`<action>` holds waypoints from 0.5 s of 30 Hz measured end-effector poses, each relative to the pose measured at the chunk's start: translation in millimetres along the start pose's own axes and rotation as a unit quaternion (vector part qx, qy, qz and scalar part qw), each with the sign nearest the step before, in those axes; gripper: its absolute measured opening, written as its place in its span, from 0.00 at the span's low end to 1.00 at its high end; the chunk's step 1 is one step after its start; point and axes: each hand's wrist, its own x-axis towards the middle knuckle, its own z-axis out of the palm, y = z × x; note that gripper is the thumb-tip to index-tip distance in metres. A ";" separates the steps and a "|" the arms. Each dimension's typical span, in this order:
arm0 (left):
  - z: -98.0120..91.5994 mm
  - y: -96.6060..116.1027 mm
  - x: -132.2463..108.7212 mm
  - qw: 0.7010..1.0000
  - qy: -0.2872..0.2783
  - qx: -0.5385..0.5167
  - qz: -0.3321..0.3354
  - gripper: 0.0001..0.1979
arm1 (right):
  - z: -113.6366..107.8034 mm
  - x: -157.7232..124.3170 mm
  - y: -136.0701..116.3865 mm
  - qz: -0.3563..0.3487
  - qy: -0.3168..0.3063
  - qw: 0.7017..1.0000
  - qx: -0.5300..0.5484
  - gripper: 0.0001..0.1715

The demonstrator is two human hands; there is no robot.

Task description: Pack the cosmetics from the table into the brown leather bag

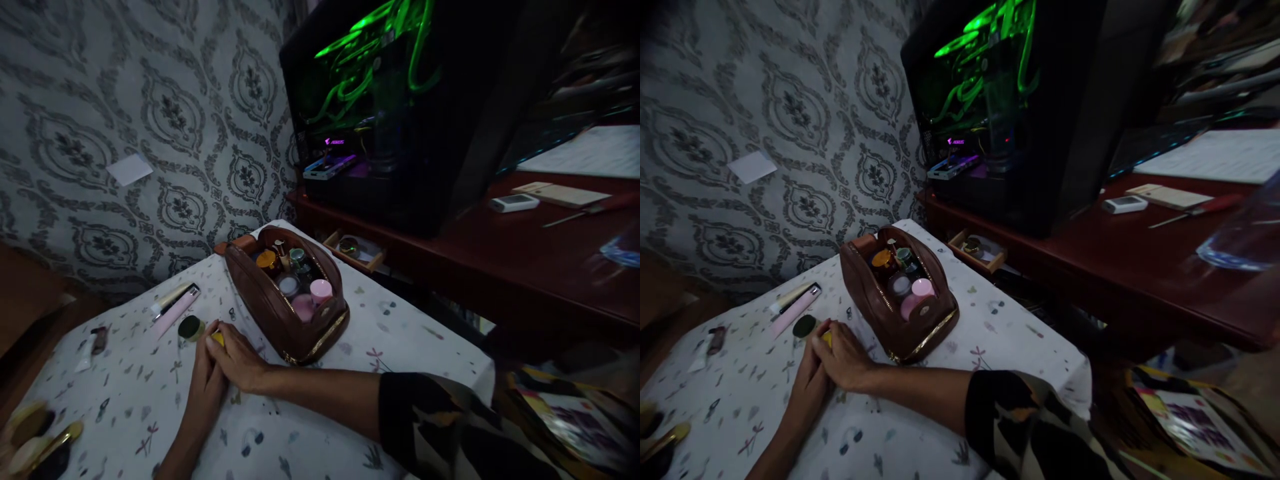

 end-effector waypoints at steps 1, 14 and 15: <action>2.0 2.0 -0.5 1.000 0.010 -0.007 0.001 0.27 | -0.7 -0.2 -1.5 0.004 -0.003 1.000 0.002 0.25; 5.6 34.3 3.2 0.980 0.032 -0.113 -0.160 0.31 | -12.5 -2.6 -15.9 0.069 -0.030 0.993 0.088 0.39; 8.2 32.2 4.5 0.980 0.046 -0.123 -0.153 0.31 | -11.3 -2.3 -14.4 0.064 -0.027 0.994 0.088 0.39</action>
